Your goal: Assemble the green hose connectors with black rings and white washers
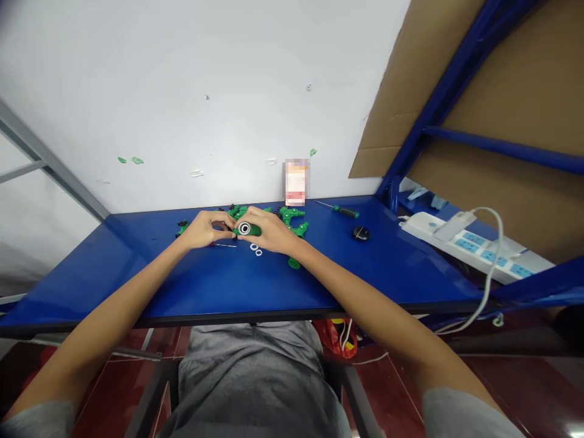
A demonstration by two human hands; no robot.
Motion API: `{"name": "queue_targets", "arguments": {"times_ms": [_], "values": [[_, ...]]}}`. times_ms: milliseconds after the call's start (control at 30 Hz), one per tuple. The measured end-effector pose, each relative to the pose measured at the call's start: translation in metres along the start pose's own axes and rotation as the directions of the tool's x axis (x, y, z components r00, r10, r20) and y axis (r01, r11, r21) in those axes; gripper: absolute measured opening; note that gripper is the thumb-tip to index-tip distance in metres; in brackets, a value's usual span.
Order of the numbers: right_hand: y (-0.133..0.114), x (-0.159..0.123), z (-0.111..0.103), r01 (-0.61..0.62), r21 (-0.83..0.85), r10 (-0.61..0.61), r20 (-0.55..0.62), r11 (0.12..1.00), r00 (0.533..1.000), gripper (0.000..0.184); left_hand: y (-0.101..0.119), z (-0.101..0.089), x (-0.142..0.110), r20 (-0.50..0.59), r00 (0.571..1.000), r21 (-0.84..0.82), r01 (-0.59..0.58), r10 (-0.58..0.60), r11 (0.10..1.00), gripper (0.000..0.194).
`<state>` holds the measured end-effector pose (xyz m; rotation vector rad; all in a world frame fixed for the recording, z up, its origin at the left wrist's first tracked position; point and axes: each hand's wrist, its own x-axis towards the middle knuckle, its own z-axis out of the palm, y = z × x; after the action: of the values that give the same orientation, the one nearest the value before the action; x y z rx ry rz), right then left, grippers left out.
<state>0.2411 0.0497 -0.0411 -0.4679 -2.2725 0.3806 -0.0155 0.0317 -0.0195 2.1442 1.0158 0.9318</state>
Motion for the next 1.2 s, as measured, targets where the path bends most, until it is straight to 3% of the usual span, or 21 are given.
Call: {"name": "queue_targets", "arguments": {"times_ms": [167,333,500,700,867,1000,1100,1200], "values": [[0.001,-0.008,0.002,0.039,0.019,-0.038,-0.045,0.999,0.998,0.017,0.006,0.009,0.000,0.005,1.000,0.013,-0.029,0.029,0.999,0.015],[0.000,-0.007,0.002,0.064,-0.031,-0.067,-0.114,0.997,0.991,0.022,0.019,0.008,-0.004,-0.075,0.975,0.069,-0.205,0.210,0.976,0.024],[-0.002,-0.007,-0.001,0.103,-0.040,-0.108,-0.179,0.994,0.978,0.021,0.037,0.014,-0.012,-0.139,0.865,0.265,-0.437,0.483,0.859,0.025],[-0.011,-0.002,-0.001,0.191,0.064,-0.169,-0.258,0.979,0.951,0.014,0.046,0.021,-0.016,-0.109,0.733,0.456,-0.564,0.672,0.689,0.034],[-0.014,-0.003,-0.001,0.196,0.113,-0.171,-0.198,0.974,0.965,0.007,0.048,0.017,-0.017,0.021,0.692,0.595,-0.588,0.721,0.547,0.037],[-0.015,-0.004,-0.002,0.157,0.102,-0.142,-0.142,0.982,0.980,0.015,0.047,0.014,-0.017,0.102,0.632,0.672,-0.613,0.768,0.415,0.037],[-0.015,-0.004,-0.003,0.172,0.116,-0.153,-0.155,0.978,0.976,0.016,0.045,0.013,-0.017,0.123,0.598,0.723,-0.601,0.792,0.341,0.037],[-0.015,-0.003,-0.004,0.186,0.127,-0.165,-0.164,0.974,0.973,0.014,0.044,0.013,-0.017,0.124,0.590,0.747,-0.585,0.798,0.317,0.039]]}}
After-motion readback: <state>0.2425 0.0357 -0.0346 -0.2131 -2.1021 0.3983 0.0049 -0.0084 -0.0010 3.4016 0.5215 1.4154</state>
